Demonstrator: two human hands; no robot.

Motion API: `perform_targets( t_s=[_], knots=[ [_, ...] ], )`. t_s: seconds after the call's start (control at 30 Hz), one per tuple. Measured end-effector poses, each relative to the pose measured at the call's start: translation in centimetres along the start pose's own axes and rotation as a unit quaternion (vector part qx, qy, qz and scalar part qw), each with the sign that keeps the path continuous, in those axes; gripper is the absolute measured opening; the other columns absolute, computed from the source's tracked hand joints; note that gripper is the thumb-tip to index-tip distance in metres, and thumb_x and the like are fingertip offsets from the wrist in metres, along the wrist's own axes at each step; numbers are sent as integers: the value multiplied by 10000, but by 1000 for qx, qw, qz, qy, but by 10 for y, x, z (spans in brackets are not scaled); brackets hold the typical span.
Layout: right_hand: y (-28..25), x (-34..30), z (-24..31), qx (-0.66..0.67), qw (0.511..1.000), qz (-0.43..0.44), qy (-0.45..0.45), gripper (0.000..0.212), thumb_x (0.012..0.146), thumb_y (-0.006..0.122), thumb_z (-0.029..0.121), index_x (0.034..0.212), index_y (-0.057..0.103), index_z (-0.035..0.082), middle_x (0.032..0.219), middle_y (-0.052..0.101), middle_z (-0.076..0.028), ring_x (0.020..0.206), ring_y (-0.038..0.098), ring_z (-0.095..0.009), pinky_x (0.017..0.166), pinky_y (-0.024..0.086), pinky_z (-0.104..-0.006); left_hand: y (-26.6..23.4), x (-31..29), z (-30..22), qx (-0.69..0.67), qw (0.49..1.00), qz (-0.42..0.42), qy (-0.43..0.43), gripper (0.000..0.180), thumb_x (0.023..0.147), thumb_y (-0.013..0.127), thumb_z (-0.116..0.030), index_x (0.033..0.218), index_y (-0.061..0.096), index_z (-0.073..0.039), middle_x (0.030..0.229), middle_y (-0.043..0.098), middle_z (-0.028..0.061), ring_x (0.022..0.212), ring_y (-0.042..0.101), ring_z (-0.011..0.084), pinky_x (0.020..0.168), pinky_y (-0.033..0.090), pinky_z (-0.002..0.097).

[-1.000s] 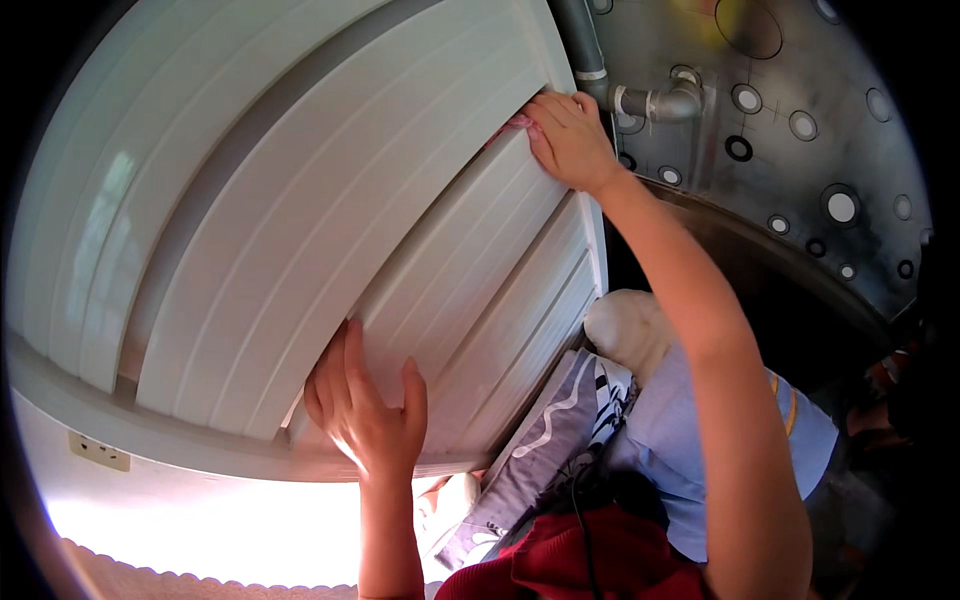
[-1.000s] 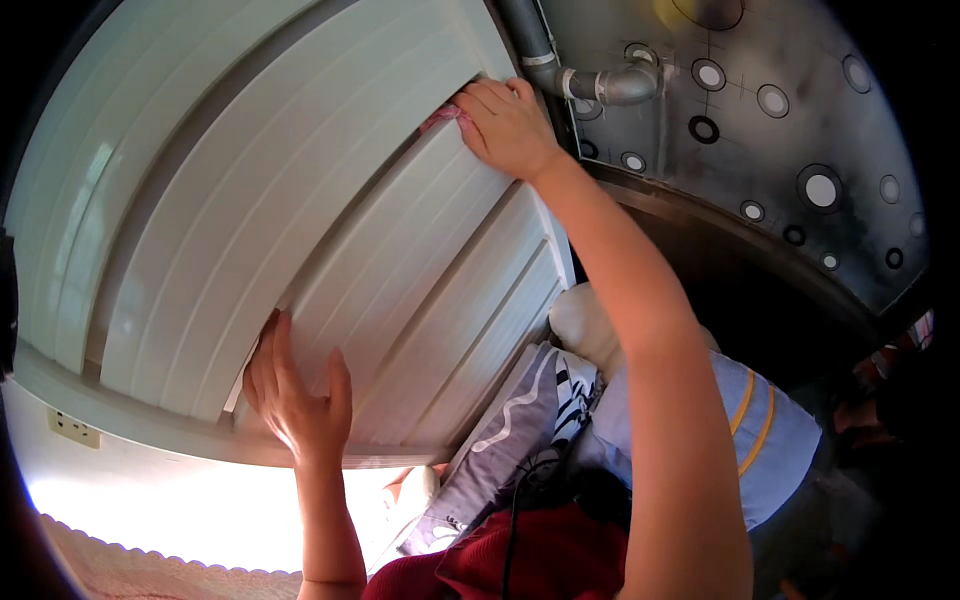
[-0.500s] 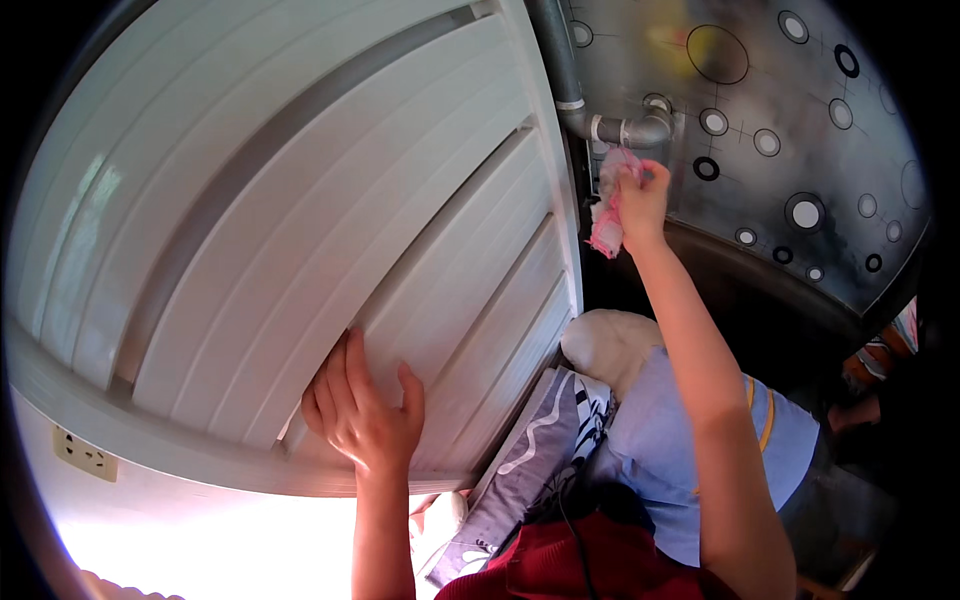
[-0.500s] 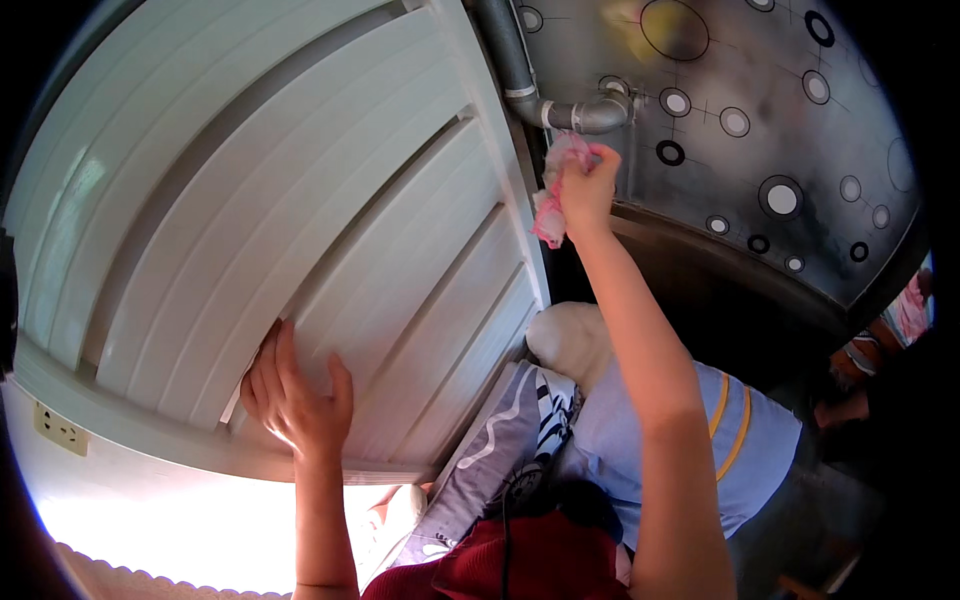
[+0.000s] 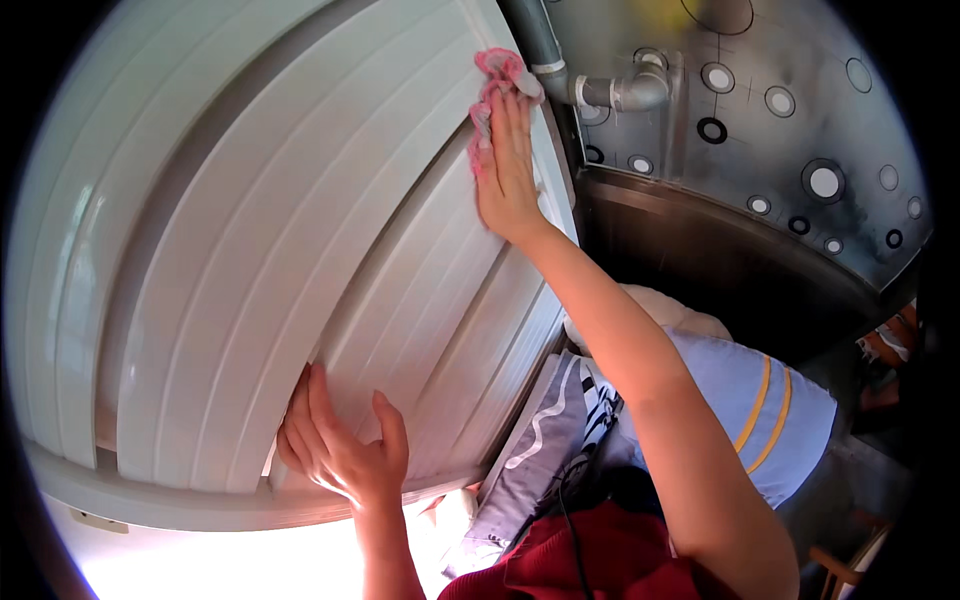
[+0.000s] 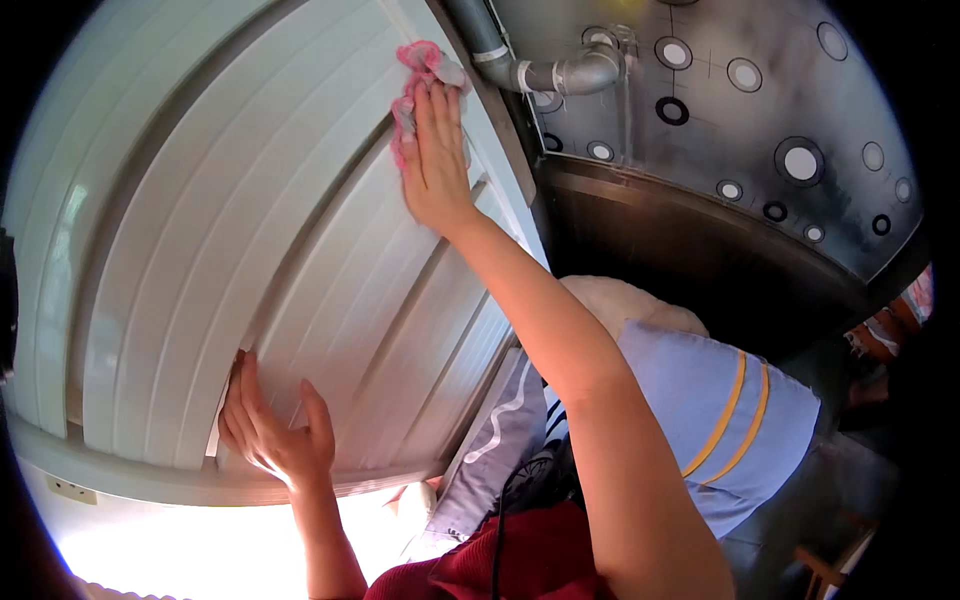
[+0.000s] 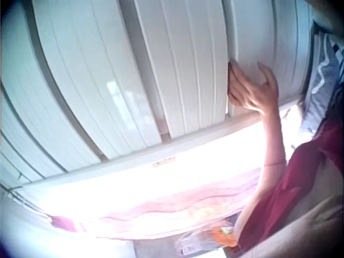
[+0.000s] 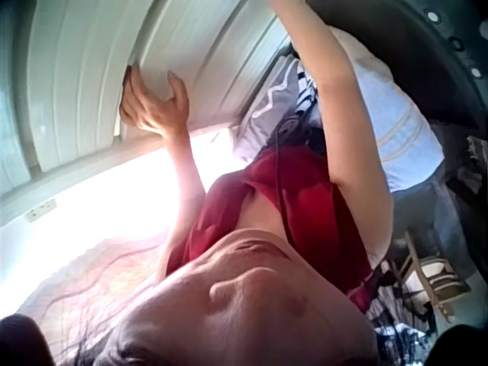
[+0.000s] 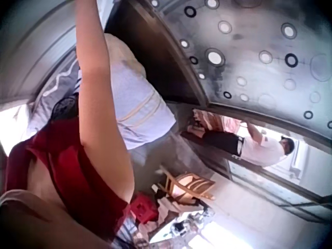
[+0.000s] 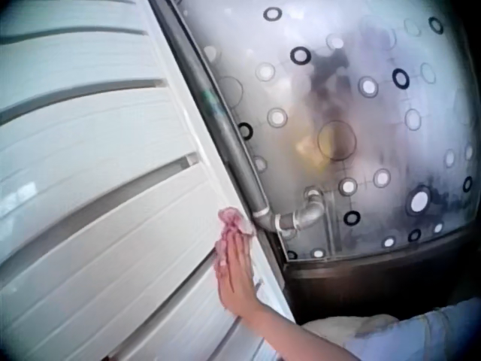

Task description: The person wipes white plastic panels on a wall or door using a pink and white cloth. They use both hands to rub the surface, starting from the upper sections and moving down to the lower panels near the floor.

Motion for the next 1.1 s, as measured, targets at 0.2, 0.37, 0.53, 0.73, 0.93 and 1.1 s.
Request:
perform_targets(
  t_s=[0.2,0.37,0.53,0.73,0.93,1.1],
  knots=[
    [-12,-103,-41,1,992,23,125,560,988,353,176,1467,201,-71,1526,188,-282,1418,124,-496,1158,112,-520,1,-1,0,7,1000,7,-5,512,826,614,-294,1264,560,-36,1186,642,120,1075,609,288,959,381,433],
    [-3,-25,5,16,999,24,-20,550,987,367,175,1451,225,-84,1518,201,-290,1403,169,-501,1153,169,-494,1,-3,-1,14,1000,9,-1,507,837,602,-308,1267,559,-43,1186,642,120,1084,605,290,962,377,438],
    [2,19,10,-14,996,-4,-88,556,982,389,182,1448,240,-81,1521,217,-277,1412,172,-478,1143,180,-506,-2,-4,0,-1,1000,12,-9,518,828,613,-305,1274,558,-47,1208,639,112,1098,602,292,972,371,436],
    [-8,-86,-43,-23,996,-4,86,561,1003,346,230,1467,222,-60,1530,209,-264,1428,143,-460,1155,147,-502,0,-2,-1,5,1000,9,-1,539,807,612,-290,1269,549,-19,1181,639,135,1064,606,290,957,361,426],
    [1,-109,-44,31,973,-7,230,596,1006,345,241,1472,162,-83,1538,151,-289,1433,102,-471,1167,104,-494,2,-1,0,-24,1000,15,-12,551,805,625,-276,1300,538,-50,1238,623,116,1130,586,286,1004,347,435],
    [31,-177,50,14,983,42,181,647,982,395,255,1478,147,-79,1534,135,-304,1422,99,-498,1150,103,-561,0,-1,-4,-5,1000,8,12,544,820,601,-278,1289,535,-11,1190,636,138,1075,601,289,964,353,427]
  ],
)
Point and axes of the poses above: each hand's wrist, its own x-axis towards the middle knuckle, its own y-axis out of the palm, z = x × y, the point moved 8 cm from there along x, towards the middle knuckle
